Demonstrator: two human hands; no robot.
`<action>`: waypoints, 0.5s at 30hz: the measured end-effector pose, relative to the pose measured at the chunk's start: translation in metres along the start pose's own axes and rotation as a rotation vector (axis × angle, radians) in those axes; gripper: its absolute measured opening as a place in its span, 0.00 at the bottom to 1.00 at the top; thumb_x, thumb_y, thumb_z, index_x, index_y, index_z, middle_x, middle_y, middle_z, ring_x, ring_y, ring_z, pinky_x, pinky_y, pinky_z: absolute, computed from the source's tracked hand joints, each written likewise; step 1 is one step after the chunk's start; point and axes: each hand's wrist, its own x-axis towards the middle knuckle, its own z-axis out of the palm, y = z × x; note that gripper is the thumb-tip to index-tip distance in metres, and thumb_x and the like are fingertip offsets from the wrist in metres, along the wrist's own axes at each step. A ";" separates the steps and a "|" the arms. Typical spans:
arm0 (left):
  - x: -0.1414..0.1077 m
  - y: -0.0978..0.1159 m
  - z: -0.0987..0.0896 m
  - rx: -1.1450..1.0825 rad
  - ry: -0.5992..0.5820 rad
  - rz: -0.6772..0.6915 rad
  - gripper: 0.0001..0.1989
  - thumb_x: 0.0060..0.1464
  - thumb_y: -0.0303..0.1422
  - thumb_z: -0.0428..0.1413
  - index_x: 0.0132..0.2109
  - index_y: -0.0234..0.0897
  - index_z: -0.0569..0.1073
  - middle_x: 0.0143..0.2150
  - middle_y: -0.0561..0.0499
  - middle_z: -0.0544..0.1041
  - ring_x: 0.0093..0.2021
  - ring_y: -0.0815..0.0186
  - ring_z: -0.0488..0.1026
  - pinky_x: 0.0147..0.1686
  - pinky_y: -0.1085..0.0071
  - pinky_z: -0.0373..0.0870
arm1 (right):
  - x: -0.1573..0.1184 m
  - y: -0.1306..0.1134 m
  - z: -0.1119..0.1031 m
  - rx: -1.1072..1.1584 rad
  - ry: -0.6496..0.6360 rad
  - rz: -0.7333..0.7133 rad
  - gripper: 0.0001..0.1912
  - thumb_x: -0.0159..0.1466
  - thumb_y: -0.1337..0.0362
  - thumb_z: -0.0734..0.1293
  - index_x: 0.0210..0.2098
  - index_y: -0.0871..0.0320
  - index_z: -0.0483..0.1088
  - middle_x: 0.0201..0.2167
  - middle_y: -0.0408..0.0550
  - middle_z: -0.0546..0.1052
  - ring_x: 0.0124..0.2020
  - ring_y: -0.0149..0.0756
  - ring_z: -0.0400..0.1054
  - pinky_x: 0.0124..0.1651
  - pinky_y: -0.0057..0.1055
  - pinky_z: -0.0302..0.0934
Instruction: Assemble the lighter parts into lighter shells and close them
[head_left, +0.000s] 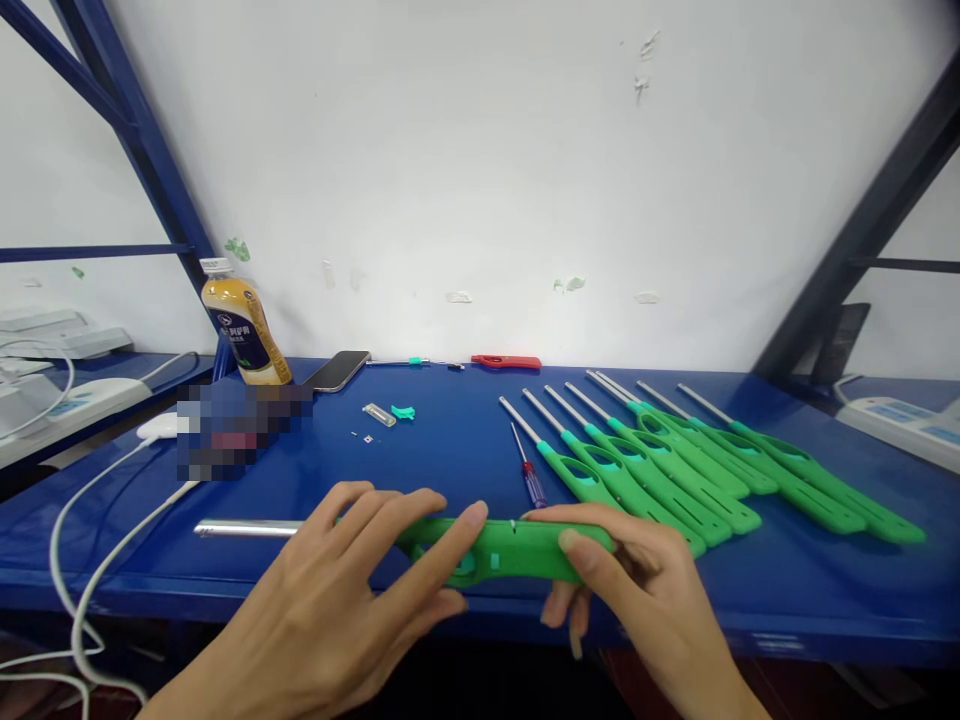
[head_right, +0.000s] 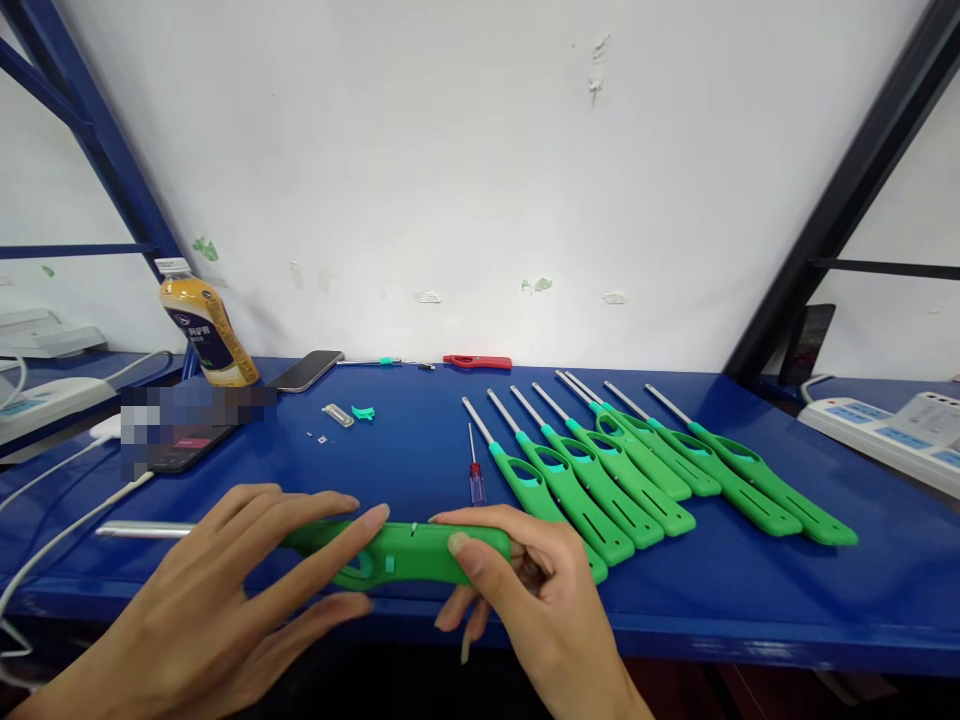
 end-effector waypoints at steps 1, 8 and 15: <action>0.000 0.000 0.000 0.053 0.001 0.022 0.25 0.72 0.27 0.53 0.72 0.37 0.65 0.54 0.40 0.77 0.49 0.54 0.75 0.52 0.54 0.66 | 0.000 0.002 0.001 0.032 -0.013 0.043 0.19 0.71 0.48 0.71 0.49 0.57 0.82 0.19 0.45 0.81 0.18 0.36 0.77 0.20 0.23 0.70; 0.000 -0.004 0.008 0.048 0.021 0.031 0.17 0.76 0.27 0.45 0.64 0.31 0.70 0.45 0.44 0.80 0.41 0.59 0.76 0.46 0.60 0.66 | 0.002 0.005 0.003 -0.070 -0.021 0.006 0.23 0.76 0.47 0.63 0.43 0.56 0.83 0.27 0.46 0.82 0.23 0.31 0.77 0.25 0.22 0.72; -0.006 -0.006 0.005 -0.236 -0.030 -0.155 0.17 0.76 0.31 0.44 0.65 0.41 0.69 0.49 0.46 0.79 0.45 0.61 0.77 0.46 0.66 0.71 | 0.000 0.005 0.002 -0.453 0.023 -0.444 0.14 0.68 0.53 0.75 0.51 0.47 0.81 0.46 0.45 0.87 0.41 0.39 0.84 0.46 0.28 0.78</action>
